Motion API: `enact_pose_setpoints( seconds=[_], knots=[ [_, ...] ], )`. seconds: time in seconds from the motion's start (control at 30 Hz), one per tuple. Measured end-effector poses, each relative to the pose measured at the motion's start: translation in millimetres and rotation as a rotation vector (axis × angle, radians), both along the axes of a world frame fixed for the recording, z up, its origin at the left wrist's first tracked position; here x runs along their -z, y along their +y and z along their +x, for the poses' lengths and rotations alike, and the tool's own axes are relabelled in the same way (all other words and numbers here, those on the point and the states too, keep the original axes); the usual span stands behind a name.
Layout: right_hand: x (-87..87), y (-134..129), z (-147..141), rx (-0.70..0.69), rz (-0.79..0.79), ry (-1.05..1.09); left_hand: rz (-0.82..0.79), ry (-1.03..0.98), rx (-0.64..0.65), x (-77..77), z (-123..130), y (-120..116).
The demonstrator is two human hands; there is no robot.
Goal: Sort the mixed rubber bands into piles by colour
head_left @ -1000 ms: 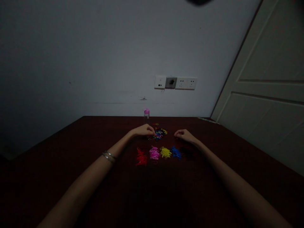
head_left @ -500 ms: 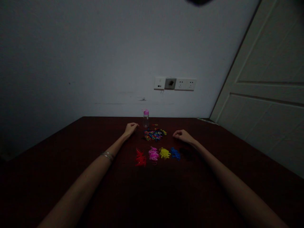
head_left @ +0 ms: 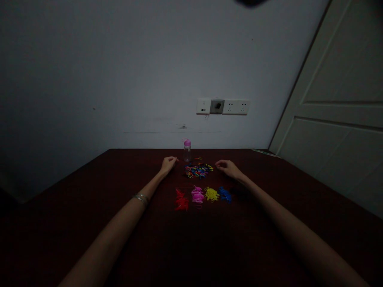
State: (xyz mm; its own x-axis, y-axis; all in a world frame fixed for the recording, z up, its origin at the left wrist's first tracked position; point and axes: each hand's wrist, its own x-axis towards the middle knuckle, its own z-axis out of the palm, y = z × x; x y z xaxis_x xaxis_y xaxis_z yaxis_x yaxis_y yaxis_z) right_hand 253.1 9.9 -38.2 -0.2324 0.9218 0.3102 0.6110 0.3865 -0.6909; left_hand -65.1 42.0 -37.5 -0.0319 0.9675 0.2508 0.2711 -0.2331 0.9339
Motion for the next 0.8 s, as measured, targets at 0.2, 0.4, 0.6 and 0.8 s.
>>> enact_pose_setpoints(
  seconds=[0.2, 0.4, 0.6, 0.8],
  knots=[
    [-9.8, 1.5, -19.9, -0.105, 0.107, -0.217, -0.004, 0.025, -0.001, -1.8, 0.8, -2.9],
    [-13.3, -2.9, -22.2, -0.086, 0.12, -0.283, 0.009, 0.039, -0.021, 3.5, -1.1, 3.1],
    [-9.2, -2.7, -23.6, -0.057, 0.129, -0.292, 0.045, 0.057, -0.022, 5.7, -3.1, 5.5],
    [-11.8, -3.5, -21.5, -0.022, 0.144, -0.278, 0.012, 0.087, -0.047, 2.8, -2.7, 2.5]
  ],
)
